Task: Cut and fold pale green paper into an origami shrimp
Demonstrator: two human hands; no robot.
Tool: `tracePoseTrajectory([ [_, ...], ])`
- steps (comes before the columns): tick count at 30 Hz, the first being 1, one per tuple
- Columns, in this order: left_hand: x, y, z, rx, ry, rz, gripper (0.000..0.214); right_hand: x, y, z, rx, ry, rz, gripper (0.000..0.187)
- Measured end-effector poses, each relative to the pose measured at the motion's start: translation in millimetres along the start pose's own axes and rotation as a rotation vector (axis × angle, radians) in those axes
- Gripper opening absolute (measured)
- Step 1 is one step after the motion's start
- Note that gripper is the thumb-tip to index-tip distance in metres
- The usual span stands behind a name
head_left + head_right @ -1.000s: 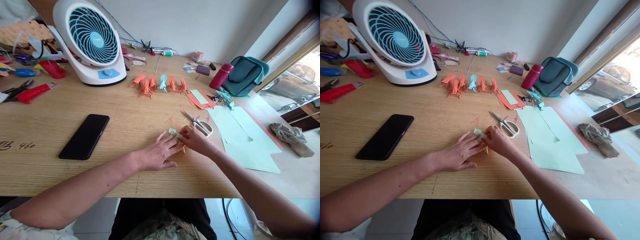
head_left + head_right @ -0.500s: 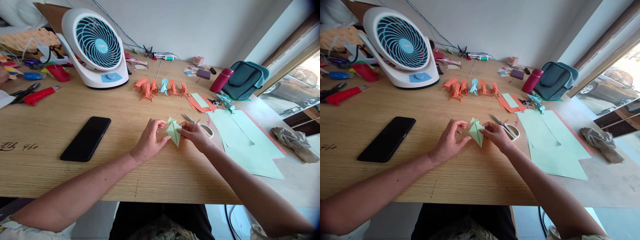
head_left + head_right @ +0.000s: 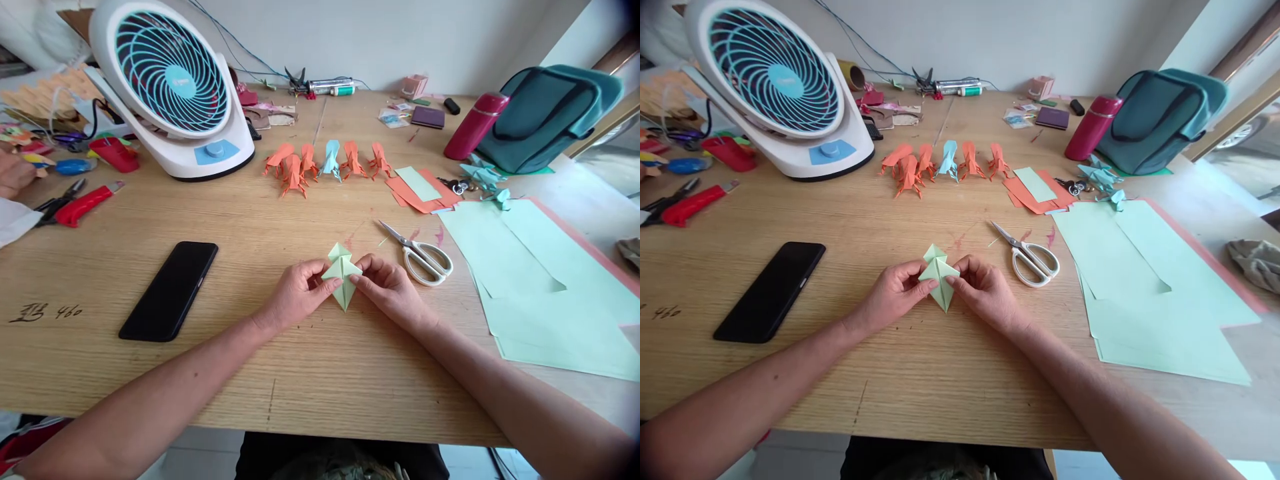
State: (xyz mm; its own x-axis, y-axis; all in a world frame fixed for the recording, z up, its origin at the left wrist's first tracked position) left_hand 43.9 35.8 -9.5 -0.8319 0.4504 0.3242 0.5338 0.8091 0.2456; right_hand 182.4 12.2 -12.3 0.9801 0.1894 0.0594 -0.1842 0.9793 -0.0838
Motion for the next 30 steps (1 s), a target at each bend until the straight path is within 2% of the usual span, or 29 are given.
tracePoseTrajectory([
  [4,1.1,-2.0,-5.0,0.016,-0.019,-0.027,0.028,-4.3,-3.8,0.5,0.005,-0.065,0.025,0.037],
  [9,5.2,-3.1,-13.1,0.014,-0.071,-0.094,0.029,-11.3,-8.6,1.6,0.003,-0.278,0.070,0.035],
  [12,4.6,-3.1,-16.0,-0.005,-0.097,-0.087,0.029,-17.1,-10.8,4.1,0.032,-0.350,0.112,0.036],
  [17,5.3,-3.5,-13.5,-0.016,-0.048,-0.109,0.027,-19.3,-12.1,7.7,0.079,-0.459,0.075,0.034],
  [21,6.1,-2.5,-9.3,0.012,-0.063,-0.133,0.026,-21.4,-13.1,10.6,0.096,-0.461,0.069,0.033],
  [25,2.8,-1.4,-6.2,0.048,-0.115,-0.097,0.027,-23.4,-13.9,11.3,0.086,-0.431,0.086,0.032],
  [30,0.5,-3.2,-5.4,0.075,-0.131,-0.086,0.025,-25.9,-15.8,9.9,0.104,-0.458,0.108,0.039],
])
Point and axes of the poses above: each hand's wrist, its own y-axis towards the middle knuckle, its own x-axis out of the back of the hand, z = x × y, the point moved 8 cm from there along y, towards the middle knuckle, and after that the axes turned 7 degrees about -x, right-handed, at the moved point
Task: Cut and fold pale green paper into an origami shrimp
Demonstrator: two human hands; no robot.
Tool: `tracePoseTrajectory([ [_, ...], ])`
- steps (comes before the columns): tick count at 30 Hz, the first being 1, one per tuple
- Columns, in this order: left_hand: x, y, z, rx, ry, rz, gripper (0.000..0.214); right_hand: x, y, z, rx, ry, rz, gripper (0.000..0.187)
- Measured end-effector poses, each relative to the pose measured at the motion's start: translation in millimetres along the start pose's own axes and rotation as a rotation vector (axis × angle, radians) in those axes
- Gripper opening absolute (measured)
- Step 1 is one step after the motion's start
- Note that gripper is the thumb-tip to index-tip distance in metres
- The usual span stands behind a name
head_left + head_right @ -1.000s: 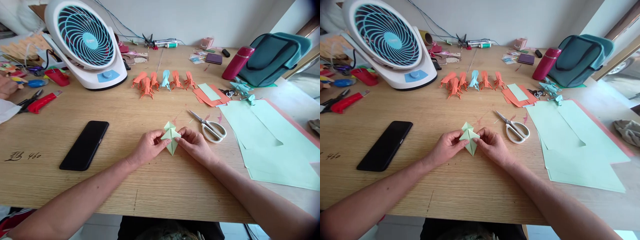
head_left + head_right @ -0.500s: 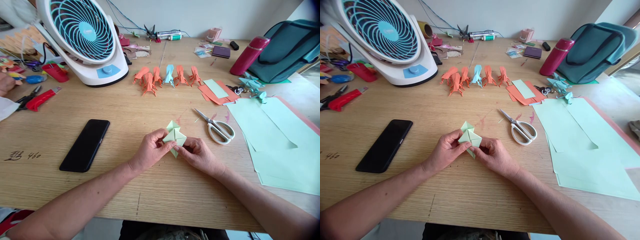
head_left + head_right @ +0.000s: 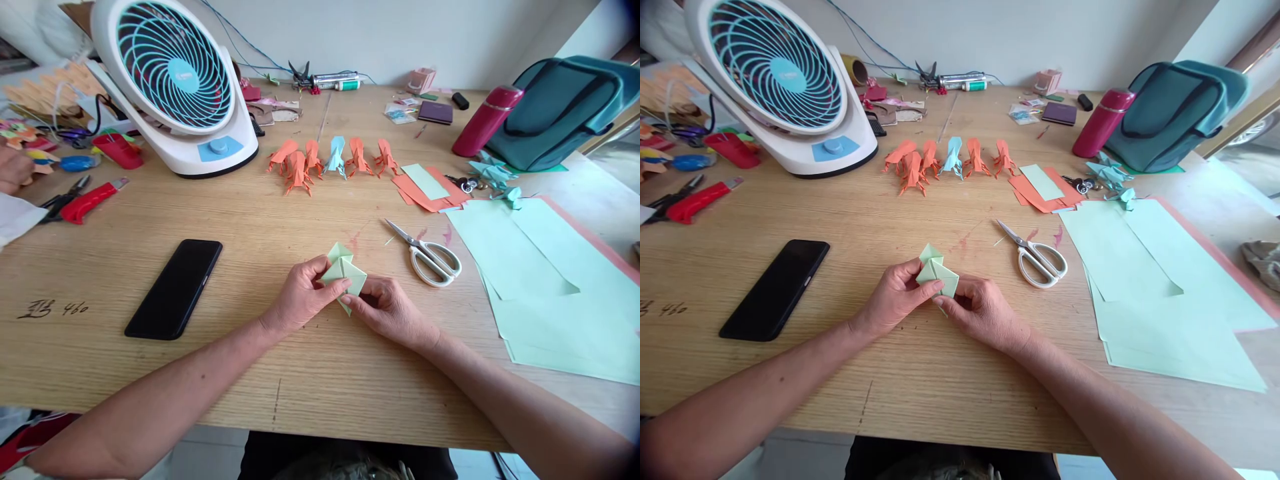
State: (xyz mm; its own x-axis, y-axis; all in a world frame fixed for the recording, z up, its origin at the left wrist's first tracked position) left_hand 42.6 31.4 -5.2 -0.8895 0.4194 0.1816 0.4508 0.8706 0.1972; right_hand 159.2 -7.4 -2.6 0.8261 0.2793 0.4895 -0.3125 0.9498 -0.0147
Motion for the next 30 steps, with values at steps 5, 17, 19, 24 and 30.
tracePoseTrajectory([
  [5,-2.6,-0.7,1.1,-0.009,-0.017,0.016,0.025,-2.8,-0.8,1.9,0.047,-0.027,0.001,0.046],
  [17,-0.9,7.7,-12.2,0.041,-0.045,-0.042,0.027,0.3,-1.7,2.2,0.053,0.035,0.044,0.042],
  [19,-6.6,15.2,-14.6,0.052,-0.047,-0.005,0.027,5.2,-2.4,-1.5,0.033,0.097,0.021,0.040],
  [24,-21.1,37.8,-14.6,0.020,-0.009,0.043,0.027,15.5,-3.3,-11.6,-0.033,0.236,-0.053,0.035],
  [30,-24.6,41.3,0.5,0.034,-0.114,0.004,0.028,15.7,-3.4,-10.7,-0.073,0.243,-0.035,0.039],
])
Point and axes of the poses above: each hand's wrist, its own y-axis towards the middle knuckle, its own x-axis out of the back of the hand, z = x × y, the point moved 8 cm from there along y, towards the middle knuckle, and after that the axes turned 7 degrees about -x, right-handed, at the moved point
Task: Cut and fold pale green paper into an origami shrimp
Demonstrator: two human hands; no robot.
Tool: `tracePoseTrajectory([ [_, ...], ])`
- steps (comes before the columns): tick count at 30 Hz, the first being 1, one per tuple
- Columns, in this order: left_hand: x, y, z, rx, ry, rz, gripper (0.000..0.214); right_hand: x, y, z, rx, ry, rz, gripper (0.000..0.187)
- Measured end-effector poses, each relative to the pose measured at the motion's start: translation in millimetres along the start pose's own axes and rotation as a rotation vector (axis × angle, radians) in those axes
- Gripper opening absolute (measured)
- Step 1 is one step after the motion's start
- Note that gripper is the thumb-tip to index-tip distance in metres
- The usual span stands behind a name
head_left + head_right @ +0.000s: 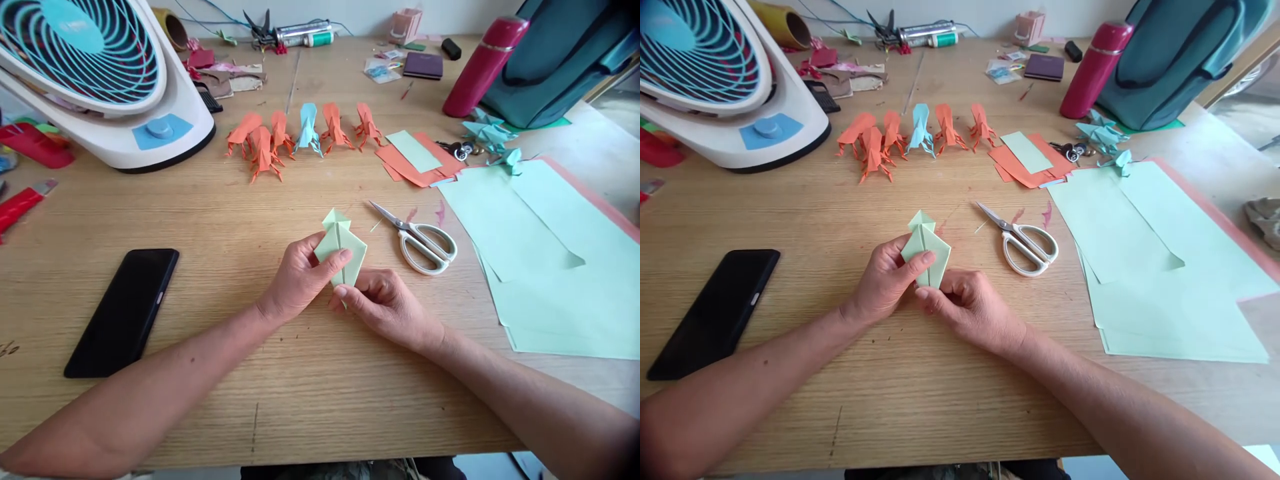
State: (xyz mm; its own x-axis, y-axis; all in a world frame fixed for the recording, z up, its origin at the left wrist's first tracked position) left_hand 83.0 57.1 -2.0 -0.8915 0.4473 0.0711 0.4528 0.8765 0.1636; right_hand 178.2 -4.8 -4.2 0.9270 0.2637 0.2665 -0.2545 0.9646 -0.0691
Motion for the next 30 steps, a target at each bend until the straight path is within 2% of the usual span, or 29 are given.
tracePoseTrajectory([
  [8,2.7,-5.7,8.1,0.053,-0.167,0.011,0.031,-7.8,-1.7,7.5,0.048,-0.128,0.070,0.043],
  [18,3.6,-7.0,16.4,0.111,-0.286,-0.019,0.035,-7.6,-1.3,2.6,0.033,-0.116,0.048,0.040],
  [26,6.7,-6.4,9.2,0.125,-0.294,-0.040,0.039,-7.8,-2.5,2.5,0.064,-0.158,0.017,0.048],
  [30,9.2,-6.5,2.5,0.096,-0.208,-0.051,0.033,-7.5,-1.8,2.4,0.065,-0.184,-0.002,0.051],
])
Point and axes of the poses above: each hand's wrist, its own y-axis towards the middle knuckle, its own x-axis out of the back of the hand, z = x × y, the point moved 8 cm from there along y, towards the middle knuckle, and after that the axes turned 7 degrees about -x, right-handed, at the moved point
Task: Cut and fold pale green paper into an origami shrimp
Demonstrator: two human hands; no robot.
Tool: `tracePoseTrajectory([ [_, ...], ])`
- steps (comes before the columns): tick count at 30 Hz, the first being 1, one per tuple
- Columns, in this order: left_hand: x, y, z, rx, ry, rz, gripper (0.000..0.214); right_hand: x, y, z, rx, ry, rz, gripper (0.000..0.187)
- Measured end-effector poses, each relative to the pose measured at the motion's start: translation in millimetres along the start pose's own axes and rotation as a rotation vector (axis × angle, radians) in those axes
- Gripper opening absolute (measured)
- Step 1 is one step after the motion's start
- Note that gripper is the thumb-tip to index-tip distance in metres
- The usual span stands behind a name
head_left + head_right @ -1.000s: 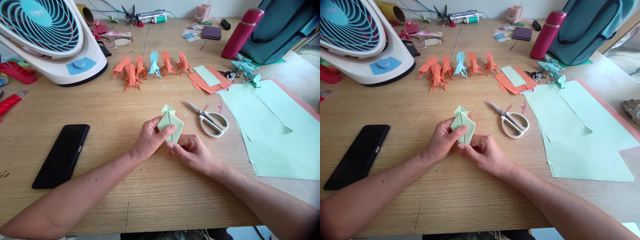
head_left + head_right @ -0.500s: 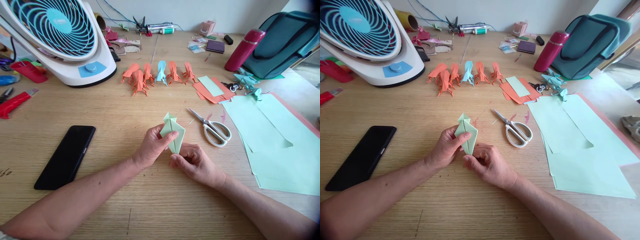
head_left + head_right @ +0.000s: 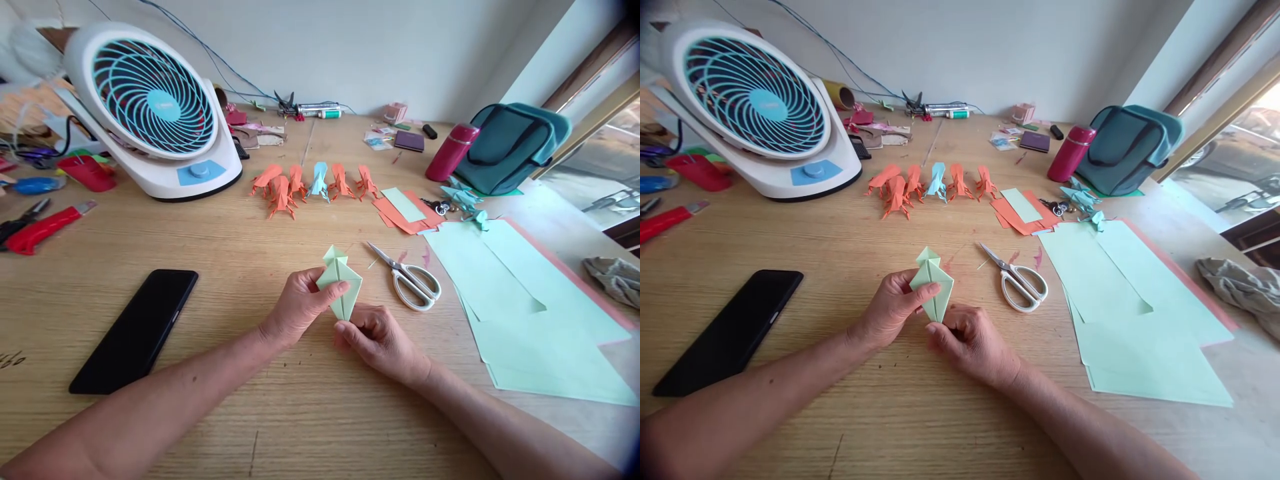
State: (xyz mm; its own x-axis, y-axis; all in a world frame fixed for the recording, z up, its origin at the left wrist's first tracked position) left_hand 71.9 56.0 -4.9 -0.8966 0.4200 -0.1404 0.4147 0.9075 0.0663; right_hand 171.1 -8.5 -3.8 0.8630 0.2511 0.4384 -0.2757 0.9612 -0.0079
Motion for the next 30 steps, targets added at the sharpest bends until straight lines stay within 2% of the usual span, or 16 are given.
tracePoseTrajectory([
  [6,-1.5,-1.5,-14.4,-0.074,0.062,0.015,0.032,0.1,-1.8,3.2,0.035,-0.004,0.009,0.050],
  [10,-0.9,-2.1,-16.4,-0.090,0.057,0.014,0.031,7.7,-3.4,4.5,0.011,0.031,-0.014,0.052],
  [14,-1.9,-2.7,-14.0,-0.111,0.096,0.051,0.033,23.9,-2.9,3.0,-0.015,0.159,-0.129,0.051],
  [21,-11.6,-7.6,-9.6,-0.205,0.275,0.144,0.031,39.0,-3.4,-4.6,-0.016,0.336,-0.326,0.033],
  [26,-16.2,-10.2,-7.9,-0.214,0.371,0.180,0.022,38.4,-3.4,-4.8,0.026,0.386,-0.338,0.024],
  [30,-24.7,-14.4,-9.7,-0.236,0.392,0.277,0.019,36.4,-2.3,-7.2,0.004,0.472,-0.318,0.024],
])
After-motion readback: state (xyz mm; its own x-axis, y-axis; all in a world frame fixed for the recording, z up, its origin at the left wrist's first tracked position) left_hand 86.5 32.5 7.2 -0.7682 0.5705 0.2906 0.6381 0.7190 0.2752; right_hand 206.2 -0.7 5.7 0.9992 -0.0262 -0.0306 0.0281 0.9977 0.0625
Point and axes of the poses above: each hand's wrist, its own y-axis towards the middle knuckle, its own x-axis out of the back of the hand, z = x × y, the point moved 8 cm from there along y, towards the middle knuckle, and after that the axes turned 7 degrees about -x, right-handed, at the moved point
